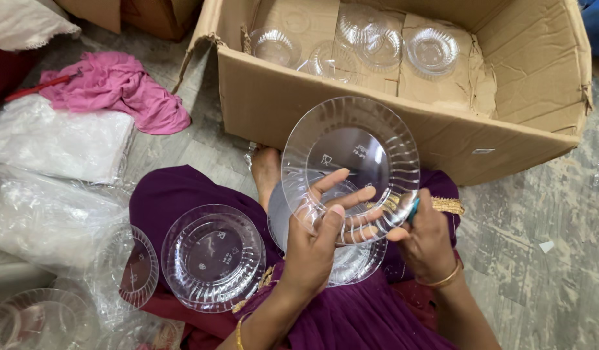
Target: The person sits on the floor and separates clear plastic plates from a stack. They hold the stack in their left hand and use a blue utility knife in their right hand to slide between plates and lift them off one by one. The separated plates are placed into a nearby cardboard box.
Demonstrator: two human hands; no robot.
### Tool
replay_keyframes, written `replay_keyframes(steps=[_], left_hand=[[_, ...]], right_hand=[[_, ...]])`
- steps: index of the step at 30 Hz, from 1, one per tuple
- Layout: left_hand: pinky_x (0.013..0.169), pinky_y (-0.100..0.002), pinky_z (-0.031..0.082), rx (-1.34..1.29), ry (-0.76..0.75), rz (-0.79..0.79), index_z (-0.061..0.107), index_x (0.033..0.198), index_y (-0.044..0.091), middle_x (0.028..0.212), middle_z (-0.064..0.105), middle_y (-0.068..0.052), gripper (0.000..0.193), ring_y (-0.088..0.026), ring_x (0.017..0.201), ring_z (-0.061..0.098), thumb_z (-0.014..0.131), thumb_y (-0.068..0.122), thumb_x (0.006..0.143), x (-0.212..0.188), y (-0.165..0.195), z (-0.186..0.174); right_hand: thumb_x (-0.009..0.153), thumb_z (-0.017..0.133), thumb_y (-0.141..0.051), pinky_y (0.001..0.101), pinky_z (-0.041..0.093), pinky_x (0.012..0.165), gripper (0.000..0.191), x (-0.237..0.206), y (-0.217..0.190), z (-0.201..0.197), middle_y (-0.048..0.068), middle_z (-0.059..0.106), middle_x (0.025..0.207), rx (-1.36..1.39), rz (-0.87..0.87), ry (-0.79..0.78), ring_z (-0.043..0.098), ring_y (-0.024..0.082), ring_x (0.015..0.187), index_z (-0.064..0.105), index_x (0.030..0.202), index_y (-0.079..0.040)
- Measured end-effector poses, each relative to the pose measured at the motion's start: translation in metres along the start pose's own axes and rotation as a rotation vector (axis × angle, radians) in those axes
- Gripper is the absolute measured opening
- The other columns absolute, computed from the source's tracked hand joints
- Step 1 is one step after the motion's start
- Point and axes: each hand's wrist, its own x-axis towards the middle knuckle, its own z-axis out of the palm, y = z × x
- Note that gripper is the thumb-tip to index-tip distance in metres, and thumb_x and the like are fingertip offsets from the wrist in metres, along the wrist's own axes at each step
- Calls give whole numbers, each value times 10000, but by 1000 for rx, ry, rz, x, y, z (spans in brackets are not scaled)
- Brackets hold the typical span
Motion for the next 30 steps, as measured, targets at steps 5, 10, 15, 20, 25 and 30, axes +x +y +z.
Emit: replay_keyframes(steps=[5,10,15,20,25,30], left_hand=[[880,-392,660,-4,65,50,336,1500,-44,1339,615,-341,466,-369,1109,711,413,41,1048,4,-4,0],[861,-418,653,-54,59,33,325,1501,-32,1327,617,-349,475,-393,1082,722,411,32,1038,6,-9,-1],[874,-415,652,-94,58,22,321,1507,-28,1325,616,-351,480,-391,1086,717,420,39,1043,6,-11,-2],[881,-421,650,-90,65,33,317,1507,-24,1339,607,-345,476,-385,1101,714,414,49,1046,7,-14,-3],[919,-430,642,-62,101,54,318,1507,-23,1360,590,-337,466,-388,1133,693,405,40,1053,8,-20,-7],[935,-426,644,-89,83,27,316,1509,-16,1365,588,-329,475,-379,1140,699,407,43,1047,9,-25,-8]], right_hand=[[945,460,-803,234,471,573,832,0,-4,14,-3,592,765,53,-37,-23,584,53,656,486,1149,3],[629,628,-860,236,498,520,948,14,-13,8,21,611,689,43,69,36,587,82,601,489,1020,-8],[660,630,-854,220,523,576,942,20,-17,8,3,658,768,45,14,51,641,66,666,498,1068,-15],[678,599,-828,238,501,509,874,13,-7,14,-33,614,634,9,73,28,612,70,559,524,1032,-32],[798,562,-801,241,471,502,790,3,-5,27,-49,577,615,14,131,-21,592,50,529,520,1042,-51],[727,613,-827,235,450,484,846,9,-8,23,-34,533,634,15,6,37,538,63,553,498,1024,-44]])
